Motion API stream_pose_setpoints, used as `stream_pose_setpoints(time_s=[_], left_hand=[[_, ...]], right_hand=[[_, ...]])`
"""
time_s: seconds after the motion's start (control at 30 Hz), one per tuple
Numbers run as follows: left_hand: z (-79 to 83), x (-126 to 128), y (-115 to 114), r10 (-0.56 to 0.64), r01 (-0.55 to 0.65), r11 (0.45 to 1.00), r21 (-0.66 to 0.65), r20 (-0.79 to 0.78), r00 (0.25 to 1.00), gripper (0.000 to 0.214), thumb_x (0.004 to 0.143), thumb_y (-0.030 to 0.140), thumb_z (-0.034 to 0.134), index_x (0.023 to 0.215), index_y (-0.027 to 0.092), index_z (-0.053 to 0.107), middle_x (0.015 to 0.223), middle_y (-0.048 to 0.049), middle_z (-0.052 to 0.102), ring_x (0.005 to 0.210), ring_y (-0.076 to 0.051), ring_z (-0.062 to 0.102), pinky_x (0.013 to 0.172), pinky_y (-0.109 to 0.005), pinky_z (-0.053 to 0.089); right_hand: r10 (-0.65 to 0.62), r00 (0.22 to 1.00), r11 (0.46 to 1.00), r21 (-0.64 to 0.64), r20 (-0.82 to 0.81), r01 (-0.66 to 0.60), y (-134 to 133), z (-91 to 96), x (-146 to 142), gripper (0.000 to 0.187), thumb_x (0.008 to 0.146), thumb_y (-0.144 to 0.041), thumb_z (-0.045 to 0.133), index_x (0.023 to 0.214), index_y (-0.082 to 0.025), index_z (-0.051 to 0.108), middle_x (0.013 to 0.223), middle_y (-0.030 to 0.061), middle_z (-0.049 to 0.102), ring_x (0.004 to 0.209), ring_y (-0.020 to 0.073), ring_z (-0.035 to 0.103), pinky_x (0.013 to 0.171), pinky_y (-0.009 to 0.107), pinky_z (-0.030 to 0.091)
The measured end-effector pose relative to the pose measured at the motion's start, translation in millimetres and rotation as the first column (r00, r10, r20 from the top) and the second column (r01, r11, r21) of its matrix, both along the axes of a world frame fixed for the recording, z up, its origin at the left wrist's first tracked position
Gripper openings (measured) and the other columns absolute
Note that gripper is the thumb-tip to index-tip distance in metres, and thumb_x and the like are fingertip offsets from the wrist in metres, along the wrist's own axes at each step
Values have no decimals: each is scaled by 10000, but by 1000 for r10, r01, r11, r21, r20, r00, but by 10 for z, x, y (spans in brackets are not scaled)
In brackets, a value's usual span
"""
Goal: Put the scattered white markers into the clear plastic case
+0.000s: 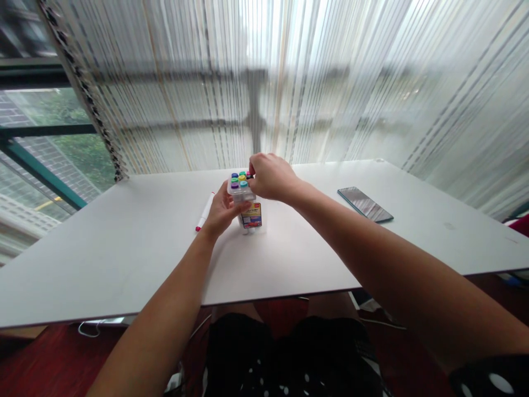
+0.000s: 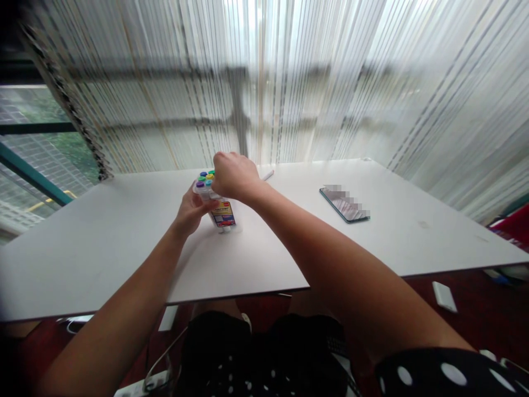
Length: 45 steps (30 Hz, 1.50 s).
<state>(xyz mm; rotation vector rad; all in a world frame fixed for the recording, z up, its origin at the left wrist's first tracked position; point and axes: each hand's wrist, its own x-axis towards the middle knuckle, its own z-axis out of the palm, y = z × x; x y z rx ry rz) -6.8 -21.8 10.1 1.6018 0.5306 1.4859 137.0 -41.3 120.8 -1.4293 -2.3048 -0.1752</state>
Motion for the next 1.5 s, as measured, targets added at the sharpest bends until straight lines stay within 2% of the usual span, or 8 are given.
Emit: stream_pose_setpoints(time_s=[0.5,0.77,1.0,1.1,1.23,1.3,1.4,1.5], left_hand=[[31,18,-44,3,-3,998,-61,-2,1000,449,599,264,802,964,199,549,947,-11,626,872,-182,609,770,-284,489],[71,32,-81,9,-10,993,-121,-15,1000,546,594,305,799,1052,191,525,985,-44,616,938,-228,590,803,-322,479],[89,34,-96,1,-4,995,-102,-33,999,494,621,309,785,1028,200,529,964,-36,616,913,-221,591,777,-302,476],[87,27,-88,0,-4,994,-106,-37,999,491,632,294,781,1044,198,531,953,-42,625,910,-226,594,779,-304,474],[91,26,-86,-6,3,994,-112,-32,999,494,633,283,786,1050,198,536,994,-56,637,936,-242,599,801,-323,470],[104,30,-98,4,-9,994,-111,-41,999,512,627,307,788,1061,203,536,1013,-61,641,960,-254,597,814,-330,466],[128,36,-120,26,-32,995,-92,-64,998,506,645,343,772,1070,208,535,1035,-63,640,986,-258,591,818,-322,463],[134,34,-125,24,-32,995,-90,-81,996,511,659,356,761,1085,201,526,1049,-68,637,990,-259,592,831,-331,460]], right_hand=[[-21,999,999,-27,35,22,-20,31,1,212,704,-215,531,871,-144,641,857,124,670,743,236,615,583,292,448],[-47,998,997,-62,31,49,-47,52,4,182,734,-242,525,859,-160,628,818,111,672,758,235,616,597,288,425],[30,999,994,-104,-45,-34,-23,151,76,115,726,-225,591,798,-147,636,790,82,673,735,186,602,594,244,395],[18,984,996,-83,-175,-33,101,134,196,168,815,-241,515,893,-139,623,826,61,675,754,142,598,641,218,403],[-136,981,986,-114,-137,121,360,-161,385,293,861,-164,371,1036,-113,601,929,106,668,852,176,601,725,267,414],[-138,988,978,-167,-68,125,470,-411,456,320,813,-129,429,1077,-120,608,969,120,667,906,216,598,774,306,416],[-73,997,971,-228,22,76,575,-786,513,385,747,-88,492,1102,-157,623,1199,120,578,1089,247,517,883,315,384],[-52,996,965,-252,70,68,616,-1029,537,472,732,-67,481,1186,-159,573,1289,121,508,1173,247,445,937,312,352]])
